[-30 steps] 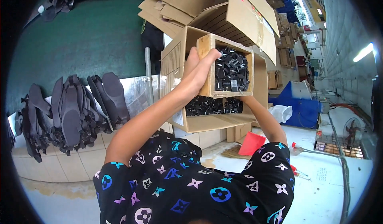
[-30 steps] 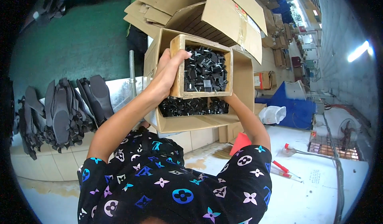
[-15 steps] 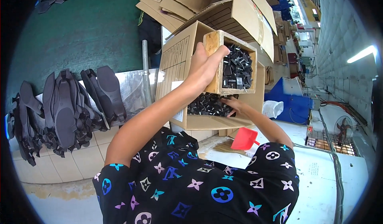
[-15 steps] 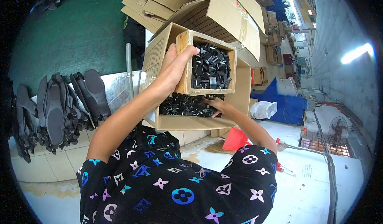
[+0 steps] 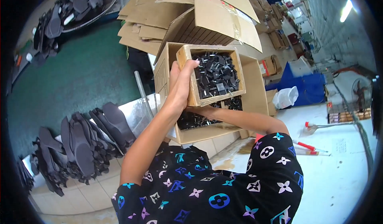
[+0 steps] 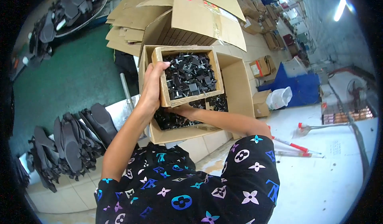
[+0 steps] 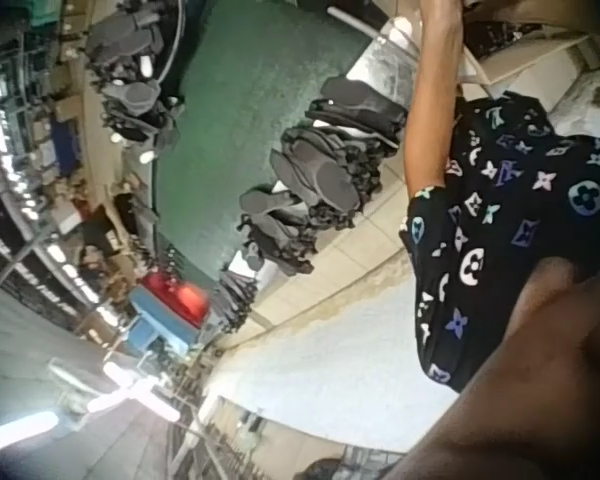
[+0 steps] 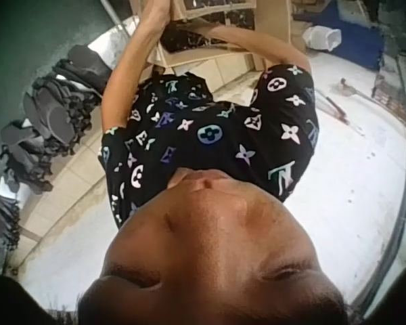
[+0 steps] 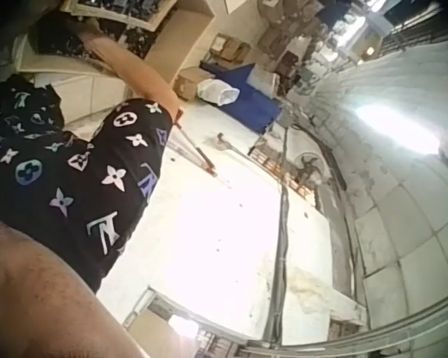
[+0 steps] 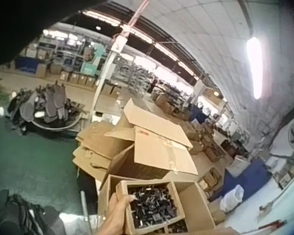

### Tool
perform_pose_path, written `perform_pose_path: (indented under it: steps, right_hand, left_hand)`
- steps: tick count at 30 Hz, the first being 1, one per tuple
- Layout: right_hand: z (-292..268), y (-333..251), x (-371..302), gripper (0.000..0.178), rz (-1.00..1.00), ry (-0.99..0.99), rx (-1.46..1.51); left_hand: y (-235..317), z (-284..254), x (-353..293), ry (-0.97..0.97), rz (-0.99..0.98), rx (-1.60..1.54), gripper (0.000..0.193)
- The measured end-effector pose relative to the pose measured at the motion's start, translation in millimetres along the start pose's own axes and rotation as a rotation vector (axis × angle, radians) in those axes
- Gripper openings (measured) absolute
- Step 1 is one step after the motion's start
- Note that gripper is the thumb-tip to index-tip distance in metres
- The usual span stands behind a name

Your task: Hammer small components onto a shoe sole and organize materials.

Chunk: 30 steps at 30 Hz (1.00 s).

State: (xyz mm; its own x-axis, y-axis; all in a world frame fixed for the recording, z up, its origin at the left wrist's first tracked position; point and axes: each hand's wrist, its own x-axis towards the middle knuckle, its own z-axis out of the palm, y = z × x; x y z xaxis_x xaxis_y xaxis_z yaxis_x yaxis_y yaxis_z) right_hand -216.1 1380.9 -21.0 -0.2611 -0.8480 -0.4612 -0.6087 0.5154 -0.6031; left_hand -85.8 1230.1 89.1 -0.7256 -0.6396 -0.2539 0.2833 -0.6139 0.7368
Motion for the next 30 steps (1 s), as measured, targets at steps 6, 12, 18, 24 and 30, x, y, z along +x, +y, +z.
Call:
perform_pose_path:
  steps: [6, 12, 18, 24, 30]
  right_hand:
    - [-2, -39, -5, 0.081, 0.249, -0.091, 0.183]
    - [5, -22, 10, 0.088, 0.383, -0.158, 0.258]
    - [12, 2, 27, 0.033, 0.365, -0.1, 0.403]
    - [-65, 31, -10, 0.052, 0.369, -0.322, 0.443]
    - [-176, -25, -104, 0.032, 0.045, 0.167, 0.513]
  left_hand:
    - [2, 0, 5, 0.043, -0.032, 0.023, 0.048]
    - [1, 8, 13, 0.019, -0.015, 0.075, 0.048]
    - [-16, -20, 25, -0.014, -0.08, -0.07, 0.05]
    - [4, 11, 2, -0.034, -0.093, -0.023, 0.043]
    - [11, 11, -1, -0.095, -0.13, 0.012, 0.046]
